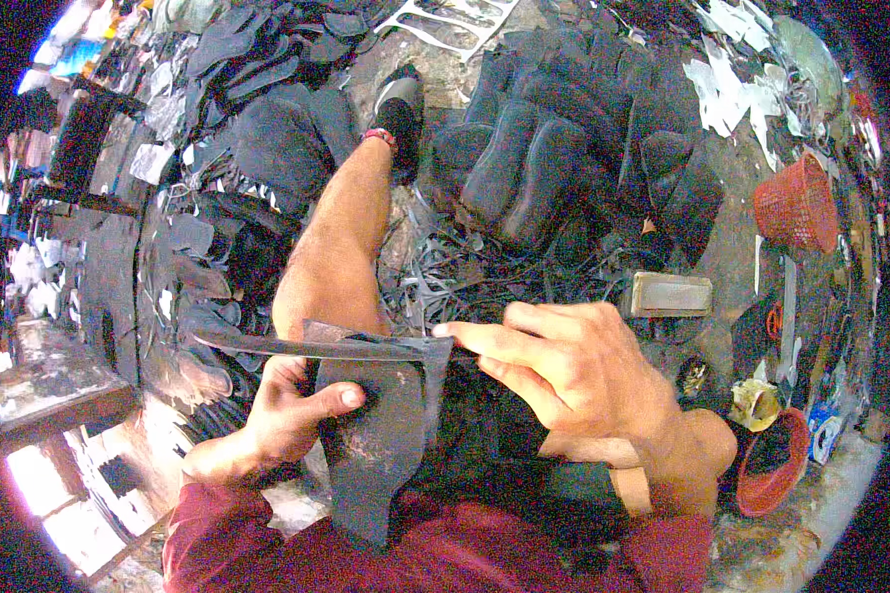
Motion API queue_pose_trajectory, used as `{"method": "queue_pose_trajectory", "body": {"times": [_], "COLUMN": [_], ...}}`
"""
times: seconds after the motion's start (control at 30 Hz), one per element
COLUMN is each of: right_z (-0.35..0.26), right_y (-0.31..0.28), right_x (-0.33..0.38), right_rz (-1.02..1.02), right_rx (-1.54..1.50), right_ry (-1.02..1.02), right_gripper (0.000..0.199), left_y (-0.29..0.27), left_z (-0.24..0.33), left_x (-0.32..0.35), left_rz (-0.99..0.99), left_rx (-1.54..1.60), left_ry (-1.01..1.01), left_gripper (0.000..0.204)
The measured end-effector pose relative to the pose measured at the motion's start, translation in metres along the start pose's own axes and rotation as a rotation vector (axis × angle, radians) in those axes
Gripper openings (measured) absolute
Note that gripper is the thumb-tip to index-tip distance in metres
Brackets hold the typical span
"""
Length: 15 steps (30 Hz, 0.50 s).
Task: The person sits on the floor and uses a curved knife to trim and shape a black rubber sole. They repeatedly cut strips from the edges, flip the sole, and continue trimming until the desired shape is achieved.
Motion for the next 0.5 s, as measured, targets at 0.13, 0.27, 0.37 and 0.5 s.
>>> {"method": "queue_pose_trajectory", "body": {"times": [0.13,0.27,0.37,0.5], "right_z": [-0.009,-0.004,0.010,-0.007], "right_y": [0.003,0.007,0.004,0.020], "right_x": [-0.033,-0.031,0.020,0.086], "right_rz": [-0.126,-0.144,0.069,0.661], "right_rx": [0.034,-0.087,-0.365,-0.565], "right_ry": [-0.067,-0.064,0.155,0.300], "right_gripper": [0.045,0.044,0.041,0.040], "left_y": [0.004,0.020,0.003,0.049], "left_z": [0.002,-0.001,0.003,-0.004], "left_x": [0.001,-0.009,0.000,0.005], "left_rz": [0.016,-0.232,-0.475,-0.354], "left_rx": [-0.017,-0.241,0.178,0.370], "left_ry": [-0.142,0.049,-0.195,0.526], "left_gripper": [0.037,0.052,0.069,0.092]}}
Point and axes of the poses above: each hand's wrist, its own x-axis away from the middle knuckle, its own y-axis out of the palm, z = x × y, the point moved 6 cm from there along -x, towards the middle knuckle, and after that the axes turned 2 degrees about -z, right-handed, at the moved point
